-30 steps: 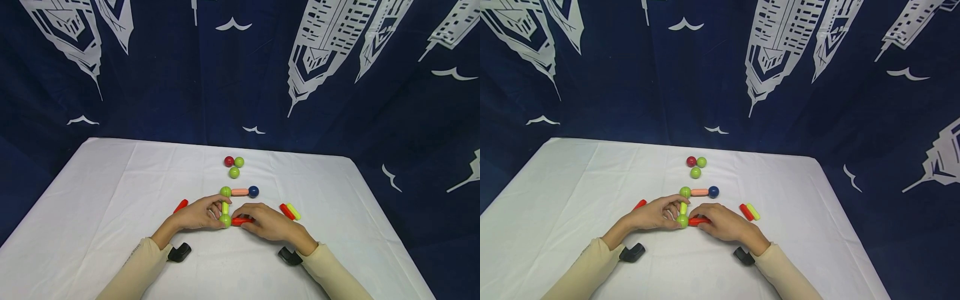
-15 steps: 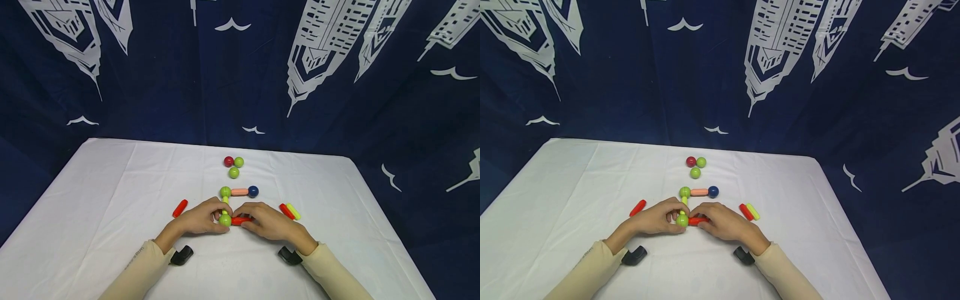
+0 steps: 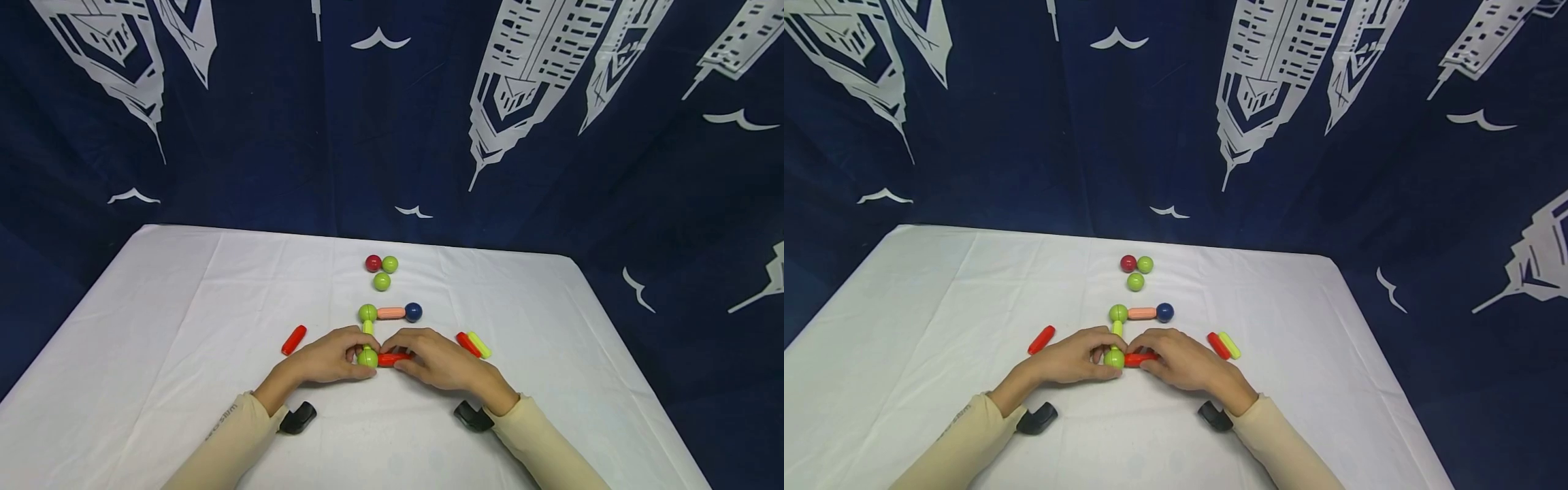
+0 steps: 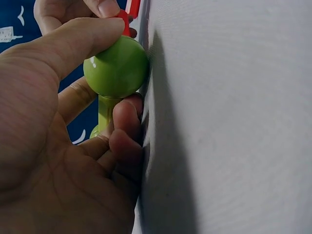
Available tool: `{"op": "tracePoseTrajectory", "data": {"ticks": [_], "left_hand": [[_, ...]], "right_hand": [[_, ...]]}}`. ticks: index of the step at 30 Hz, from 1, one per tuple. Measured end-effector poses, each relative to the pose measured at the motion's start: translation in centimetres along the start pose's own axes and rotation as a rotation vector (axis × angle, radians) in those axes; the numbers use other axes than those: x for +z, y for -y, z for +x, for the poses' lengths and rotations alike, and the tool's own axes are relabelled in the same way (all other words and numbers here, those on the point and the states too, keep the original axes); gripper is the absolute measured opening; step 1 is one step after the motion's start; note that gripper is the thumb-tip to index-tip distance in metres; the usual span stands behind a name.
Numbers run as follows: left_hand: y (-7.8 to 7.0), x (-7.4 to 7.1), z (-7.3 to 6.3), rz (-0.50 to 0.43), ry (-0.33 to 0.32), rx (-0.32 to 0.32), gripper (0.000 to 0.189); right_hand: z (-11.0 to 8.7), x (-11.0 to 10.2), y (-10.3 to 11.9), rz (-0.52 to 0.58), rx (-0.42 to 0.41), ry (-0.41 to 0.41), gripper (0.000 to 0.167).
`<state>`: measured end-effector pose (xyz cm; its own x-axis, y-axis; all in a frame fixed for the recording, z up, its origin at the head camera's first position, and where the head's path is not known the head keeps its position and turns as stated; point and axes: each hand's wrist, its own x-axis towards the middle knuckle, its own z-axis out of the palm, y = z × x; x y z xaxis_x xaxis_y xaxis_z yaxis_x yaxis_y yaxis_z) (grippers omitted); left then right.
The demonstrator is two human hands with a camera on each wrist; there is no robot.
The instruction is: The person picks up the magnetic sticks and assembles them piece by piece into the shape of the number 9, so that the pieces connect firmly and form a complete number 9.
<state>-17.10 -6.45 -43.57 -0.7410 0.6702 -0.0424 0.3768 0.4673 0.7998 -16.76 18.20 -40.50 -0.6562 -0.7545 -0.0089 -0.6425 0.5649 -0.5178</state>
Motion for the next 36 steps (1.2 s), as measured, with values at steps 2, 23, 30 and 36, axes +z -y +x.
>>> {"op": "tracePoseTrajectory", "data": {"ticks": [2, 23, 30, 36], "left_hand": [[0.1, 0.0, 0.0, -0.005, 0.003, 0.002, 0.026], [0.7, -0.1, 0.1, -0.034, 0.014, -0.013, 0.023], [0.7, -0.2, 0.0, -0.046, 0.017, -0.013, 0.023], [0.7, -0.2, 0.0, -0.044, 0.018, -0.005, 0.023]], "right_hand": [[0.0, -0.2, 0.0, 0.013, -0.009, -0.002, 0.026], [4.9, -4.7, -3.2, 0.028, 0.024, -0.181, 0.026], [7.6, -4.7, -4.7, 0.038, 0.070, -0.210, 0.030], [8.8, -4.1, -5.4, 0.057, 0.119, -0.186, 0.032]]}}
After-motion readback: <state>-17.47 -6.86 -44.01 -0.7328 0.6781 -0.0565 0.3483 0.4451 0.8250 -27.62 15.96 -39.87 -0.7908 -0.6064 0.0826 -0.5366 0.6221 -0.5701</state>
